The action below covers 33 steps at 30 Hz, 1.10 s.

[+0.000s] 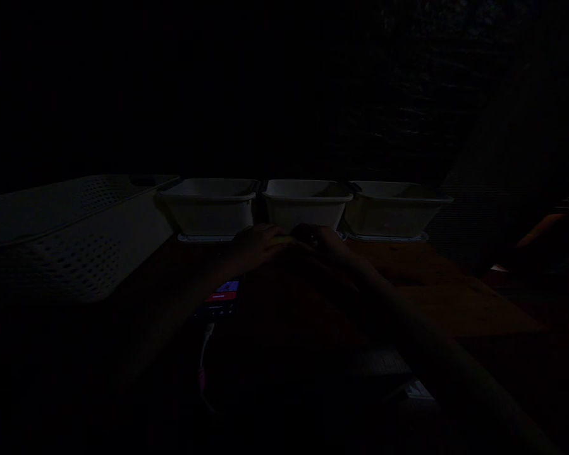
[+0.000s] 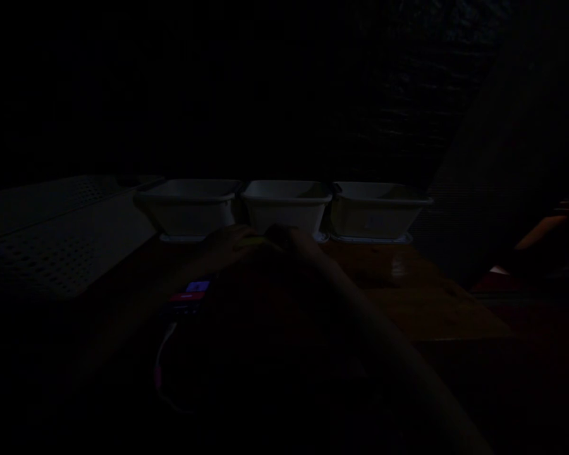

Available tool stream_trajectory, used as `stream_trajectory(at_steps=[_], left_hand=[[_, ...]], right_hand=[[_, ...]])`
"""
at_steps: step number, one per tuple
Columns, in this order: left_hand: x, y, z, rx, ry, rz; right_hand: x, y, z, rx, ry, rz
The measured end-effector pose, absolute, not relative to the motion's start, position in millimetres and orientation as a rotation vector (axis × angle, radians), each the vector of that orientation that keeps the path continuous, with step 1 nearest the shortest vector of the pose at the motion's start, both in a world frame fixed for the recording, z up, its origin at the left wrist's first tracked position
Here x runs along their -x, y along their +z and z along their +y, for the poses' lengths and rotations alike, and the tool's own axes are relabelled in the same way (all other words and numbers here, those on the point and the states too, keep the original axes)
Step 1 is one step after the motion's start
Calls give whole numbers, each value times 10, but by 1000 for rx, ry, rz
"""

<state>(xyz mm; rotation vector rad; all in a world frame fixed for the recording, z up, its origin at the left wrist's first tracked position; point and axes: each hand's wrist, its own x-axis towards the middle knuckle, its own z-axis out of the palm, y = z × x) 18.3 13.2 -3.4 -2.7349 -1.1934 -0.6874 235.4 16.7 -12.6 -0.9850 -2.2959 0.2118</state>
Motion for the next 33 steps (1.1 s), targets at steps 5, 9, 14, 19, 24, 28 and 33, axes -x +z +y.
stream_trajectory(at_steps=[5,9,14,19,24,28,33], left_hand=[[-188,-49,145,2730,-653,-1187],[-201,-43,132,2738,-627,-1200],[-209,-55,130,2746,-651,-1184],[-211,-45,107,2738,-667,-1178],[-207,-44,104,2738,-667,-1201],[-207,-47,103,2745,-699,-1172],[-219,-24,82,2749,-725,-1126]], right_hand=[[-2343,-117,150,970,243,-2334],[-2343,-113,151,991,244,-2350],[-2347,-102,155,981,232,-2365],[-2339,-86,141,997,217,-2361],[-2322,-73,122,1017,211,-2342],[-2313,-63,113,1024,206,-2349],[-2301,-61,111,1035,176,-2352]])
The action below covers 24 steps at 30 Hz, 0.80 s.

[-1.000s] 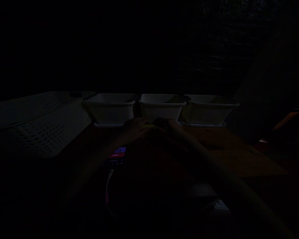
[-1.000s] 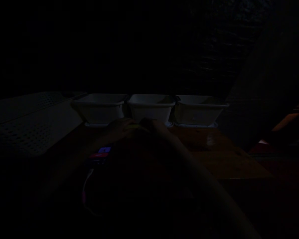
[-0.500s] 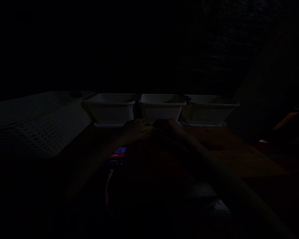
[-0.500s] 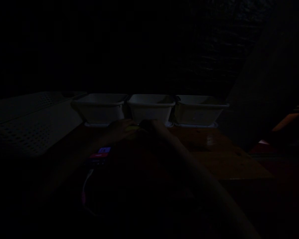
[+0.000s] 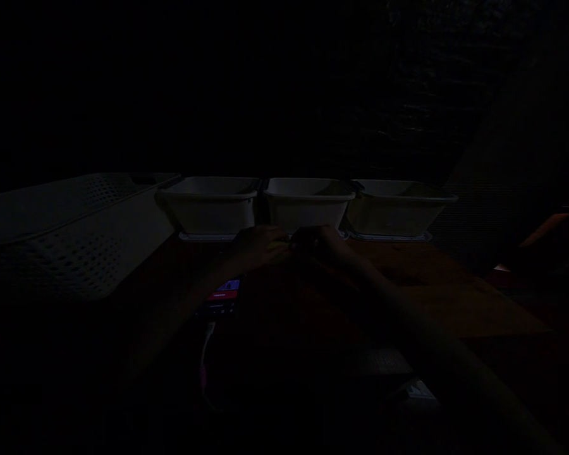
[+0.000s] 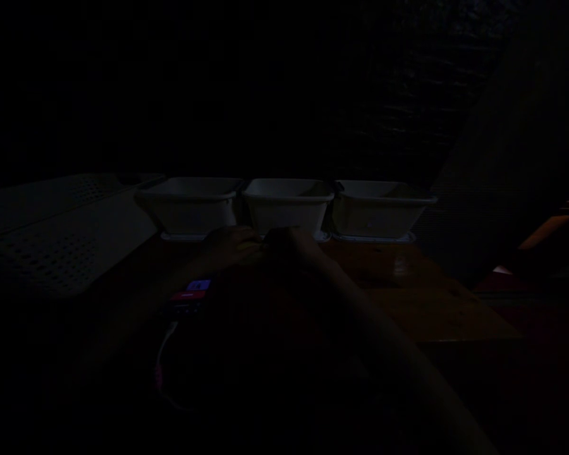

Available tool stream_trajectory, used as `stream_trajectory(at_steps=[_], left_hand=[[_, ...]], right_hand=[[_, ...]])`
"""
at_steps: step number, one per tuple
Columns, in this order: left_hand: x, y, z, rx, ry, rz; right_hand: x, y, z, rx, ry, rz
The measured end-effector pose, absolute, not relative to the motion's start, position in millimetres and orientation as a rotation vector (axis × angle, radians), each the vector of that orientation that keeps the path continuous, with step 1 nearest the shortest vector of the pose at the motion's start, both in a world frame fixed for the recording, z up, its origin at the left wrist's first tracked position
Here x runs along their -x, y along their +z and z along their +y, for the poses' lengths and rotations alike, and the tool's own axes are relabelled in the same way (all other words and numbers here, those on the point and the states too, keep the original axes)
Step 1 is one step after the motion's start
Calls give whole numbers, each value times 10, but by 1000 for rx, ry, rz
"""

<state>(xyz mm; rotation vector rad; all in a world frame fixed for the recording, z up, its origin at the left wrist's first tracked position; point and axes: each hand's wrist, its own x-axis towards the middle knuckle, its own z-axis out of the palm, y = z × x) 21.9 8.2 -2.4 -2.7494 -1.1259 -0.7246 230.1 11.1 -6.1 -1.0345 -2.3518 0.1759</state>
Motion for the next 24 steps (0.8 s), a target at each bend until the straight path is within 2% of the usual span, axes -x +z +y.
stream_trajectory(at_steps=[24], left_hand=[[-145,1,148,2695,-794,-1262]], right_hand=[[-2394,-74,157,1096,61,-2258]])
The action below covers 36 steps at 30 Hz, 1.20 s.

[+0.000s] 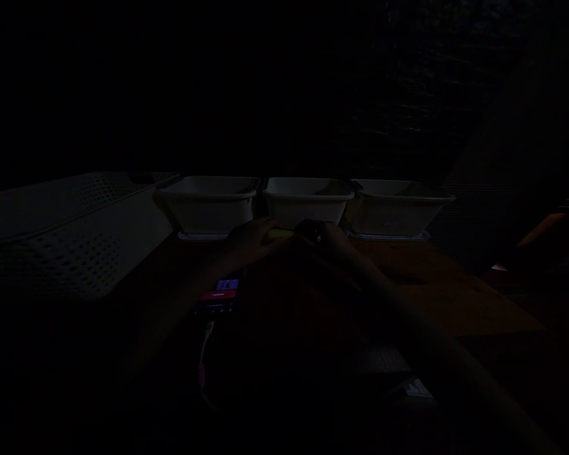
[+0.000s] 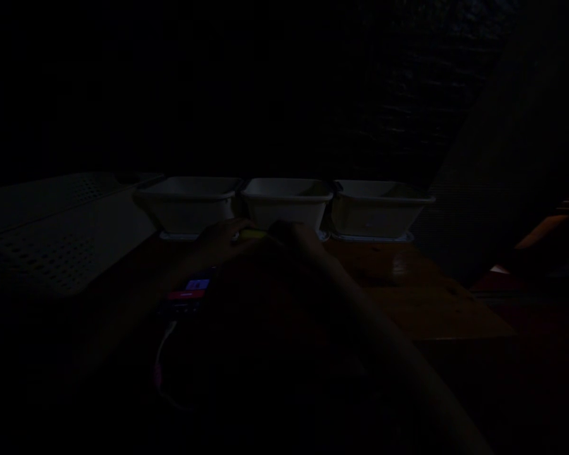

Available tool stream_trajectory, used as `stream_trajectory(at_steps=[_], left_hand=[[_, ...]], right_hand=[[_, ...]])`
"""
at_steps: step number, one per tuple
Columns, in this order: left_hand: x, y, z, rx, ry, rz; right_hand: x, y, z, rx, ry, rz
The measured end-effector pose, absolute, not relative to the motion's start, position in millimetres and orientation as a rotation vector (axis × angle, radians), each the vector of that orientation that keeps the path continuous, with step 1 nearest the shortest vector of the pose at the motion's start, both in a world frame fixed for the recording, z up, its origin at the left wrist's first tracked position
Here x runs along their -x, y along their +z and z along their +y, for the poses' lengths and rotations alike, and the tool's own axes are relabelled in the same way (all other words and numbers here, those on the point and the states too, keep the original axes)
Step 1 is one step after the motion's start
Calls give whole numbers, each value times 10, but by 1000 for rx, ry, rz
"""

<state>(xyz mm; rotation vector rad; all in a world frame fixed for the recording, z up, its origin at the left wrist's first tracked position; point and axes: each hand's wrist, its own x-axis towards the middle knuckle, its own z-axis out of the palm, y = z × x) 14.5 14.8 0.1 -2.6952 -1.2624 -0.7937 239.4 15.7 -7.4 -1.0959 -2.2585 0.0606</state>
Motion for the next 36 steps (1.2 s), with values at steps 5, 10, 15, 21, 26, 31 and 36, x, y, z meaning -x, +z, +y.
stream_trajectory(at_steps=[5,10,15,21,26,31,36], left_hand=[[-157,-33,153,2704,-790,-1235],[-146,-38,170,2708,-743,-1265],[-157,-35,162,2699,-732,-1300],[-170,-36,165,2700,-751,-1292],[-174,-55,185,2721,-793,-1217],[-172,-54,171,2709,-801,-1178],[-166,-52,158,2700,-774,-1165]], right_hand=[[-2359,-79,135,973,132,-2306],[-2340,-97,162,1009,170,-2356],[-2335,-120,198,1086,146,-2401],[-2340,-170,284,1106,-1,-2461],[-2345,-185,290,1120,-14,-2445],[-2347,-169,256,1097,1,-2417],[-2340,-149,227,1151,-13,-2402]])
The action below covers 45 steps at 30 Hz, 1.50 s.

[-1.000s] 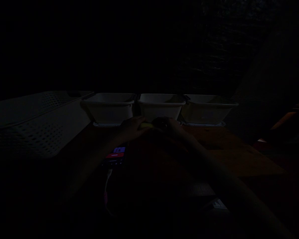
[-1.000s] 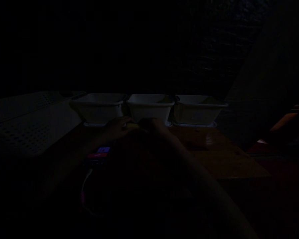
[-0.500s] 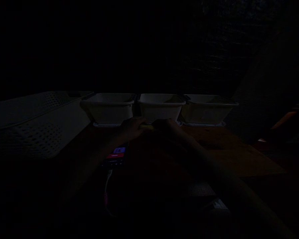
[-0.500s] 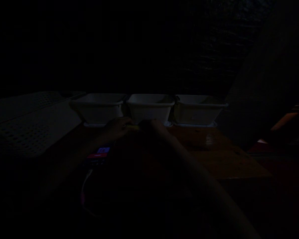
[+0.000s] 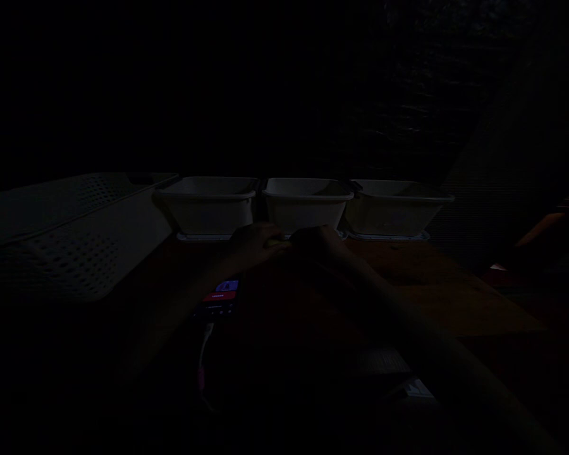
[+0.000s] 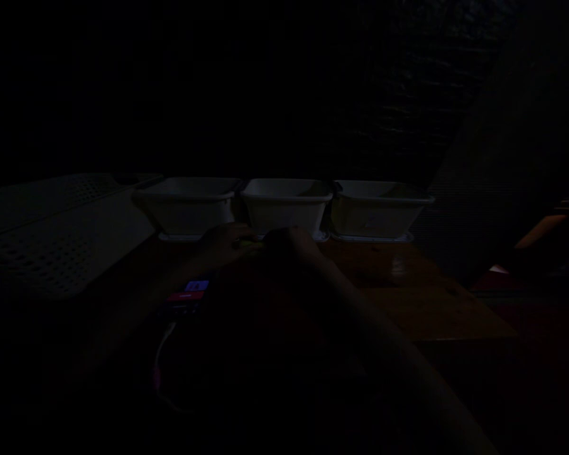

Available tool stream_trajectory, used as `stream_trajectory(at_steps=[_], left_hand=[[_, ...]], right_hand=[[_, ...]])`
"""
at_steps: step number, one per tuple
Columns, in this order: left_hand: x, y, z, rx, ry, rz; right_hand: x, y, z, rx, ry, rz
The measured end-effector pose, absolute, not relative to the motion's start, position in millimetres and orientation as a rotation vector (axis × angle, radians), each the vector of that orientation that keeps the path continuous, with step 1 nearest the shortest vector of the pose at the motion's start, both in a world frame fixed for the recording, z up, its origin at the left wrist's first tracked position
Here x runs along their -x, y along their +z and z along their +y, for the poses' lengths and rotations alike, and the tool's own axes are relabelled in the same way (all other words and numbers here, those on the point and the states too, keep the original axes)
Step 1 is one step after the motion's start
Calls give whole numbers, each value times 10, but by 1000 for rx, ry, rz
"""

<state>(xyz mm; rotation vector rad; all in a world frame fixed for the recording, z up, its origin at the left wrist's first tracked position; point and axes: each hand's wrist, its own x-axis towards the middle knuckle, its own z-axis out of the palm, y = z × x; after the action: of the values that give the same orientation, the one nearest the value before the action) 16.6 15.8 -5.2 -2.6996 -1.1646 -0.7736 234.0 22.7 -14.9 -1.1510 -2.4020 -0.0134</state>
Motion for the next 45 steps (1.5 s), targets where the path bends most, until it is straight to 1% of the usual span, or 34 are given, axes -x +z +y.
stream_trajectory(at_steps=[11,21,28,33,38,45], left_hand=[[-164,-76,174,2677,-759,-1158],[-117,3,200,2710,-894,-1254],[-74,-32,318,2687,-1017,-1122],[-70,-39,325,2643,-1072,-1071],[-85,-25,297,2589,-1057,-1080],[-135,-75,287,2619,-985,-1082]], right_hand=[[-2325,-126,202,1260,-3,-2367],[-2393,-89,193,1152,-6,-2237],[-2397,-74,204,1157,39,-2167],[-2377,-105,198,1065,68,-2213],[-2353,-78,113,960,141,-2264],[-2330,-123,187,1105,116,-2387]])
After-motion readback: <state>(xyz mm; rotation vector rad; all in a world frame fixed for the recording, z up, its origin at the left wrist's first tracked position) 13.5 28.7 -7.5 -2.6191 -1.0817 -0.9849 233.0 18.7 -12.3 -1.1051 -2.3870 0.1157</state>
